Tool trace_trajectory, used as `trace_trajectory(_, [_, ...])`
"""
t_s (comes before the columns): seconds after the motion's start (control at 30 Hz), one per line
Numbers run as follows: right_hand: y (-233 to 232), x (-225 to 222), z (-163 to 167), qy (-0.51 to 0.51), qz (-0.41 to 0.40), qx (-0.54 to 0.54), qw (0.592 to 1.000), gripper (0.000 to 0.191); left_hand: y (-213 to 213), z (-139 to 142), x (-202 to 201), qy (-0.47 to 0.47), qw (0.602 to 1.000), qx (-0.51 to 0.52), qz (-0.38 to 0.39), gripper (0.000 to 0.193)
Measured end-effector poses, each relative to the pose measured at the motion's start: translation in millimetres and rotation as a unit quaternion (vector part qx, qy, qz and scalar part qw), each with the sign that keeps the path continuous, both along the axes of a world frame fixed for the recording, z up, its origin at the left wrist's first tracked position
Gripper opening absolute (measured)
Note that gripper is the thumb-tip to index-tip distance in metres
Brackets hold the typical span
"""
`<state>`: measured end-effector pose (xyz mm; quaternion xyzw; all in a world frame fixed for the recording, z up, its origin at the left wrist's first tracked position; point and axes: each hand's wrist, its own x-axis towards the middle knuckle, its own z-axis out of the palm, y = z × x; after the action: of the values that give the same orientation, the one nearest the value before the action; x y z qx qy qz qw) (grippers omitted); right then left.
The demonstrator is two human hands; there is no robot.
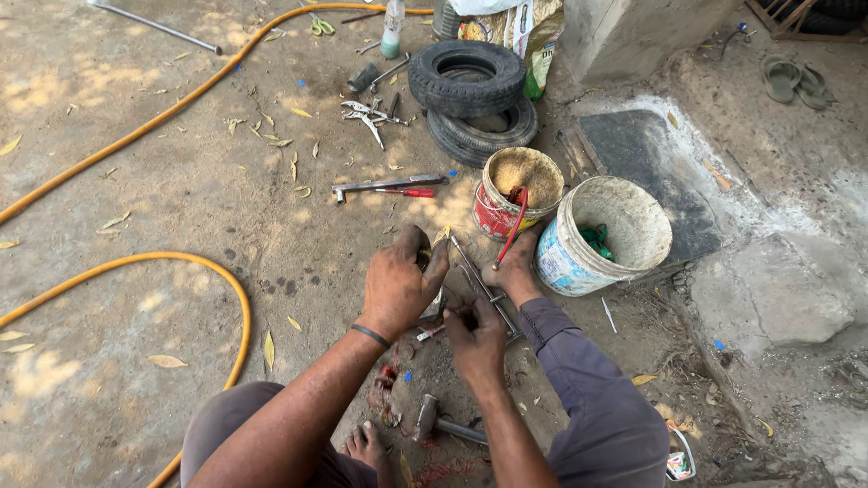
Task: The person sits on the ground and uses a hammer and metal rod to strike a cylindrical metal component. They then use pliers to remove a copper coil from the component and manipulate the coil with their hands.
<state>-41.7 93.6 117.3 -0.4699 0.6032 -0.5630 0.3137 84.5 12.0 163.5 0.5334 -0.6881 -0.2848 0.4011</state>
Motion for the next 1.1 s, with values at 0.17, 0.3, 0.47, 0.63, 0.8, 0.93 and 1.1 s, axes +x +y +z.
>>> trace_trajectory(0.17, [8,4,23,0.348,-0.058,-0.187,0.917,0.033,5,3,3,-0.003,1.000,-0.006,0.028,0.045])
trace_trajectory(0.3, [7,9,33,0.352,-0.100,-0.185,0.912,0.023,17,4,-4,-0.001,1.000,-0.028,-0.001,0.050])
trace_trajectory(0.47, [0,9,15,0.188,-0.072,-0.139,0.970,0.012,21,2,-9,-0.010,0.999,-0.030,-0.022,0.053])
trace_trajectory(0.63, [-10,2,-21,0.000,-0.053,-0.038,0.998,0.010,21,-1,-4,-0.032,0.997,-0.061,-0.033,0.050])
trace_trajectory(0.8, [-28,2,-59,-0.118,-0.057,-0.057,0.990,0.013,26,-5,-4,0.012,0.992,-0.105,-0.073,0.044])
trace_trajectory(0.93, [-29,2,-63,-0.076,-0.052,-0.042,0.995,0.018,17,-7,-2,0.018,0.994,-0.066,-0.088,0.042])
trace_trajectory(1.1, [-1,5,-20,0.253,-0.088,-0.128,0.955,0.016,-15,0,19,0.002,0.999,-0.010,-0.032,0.048])
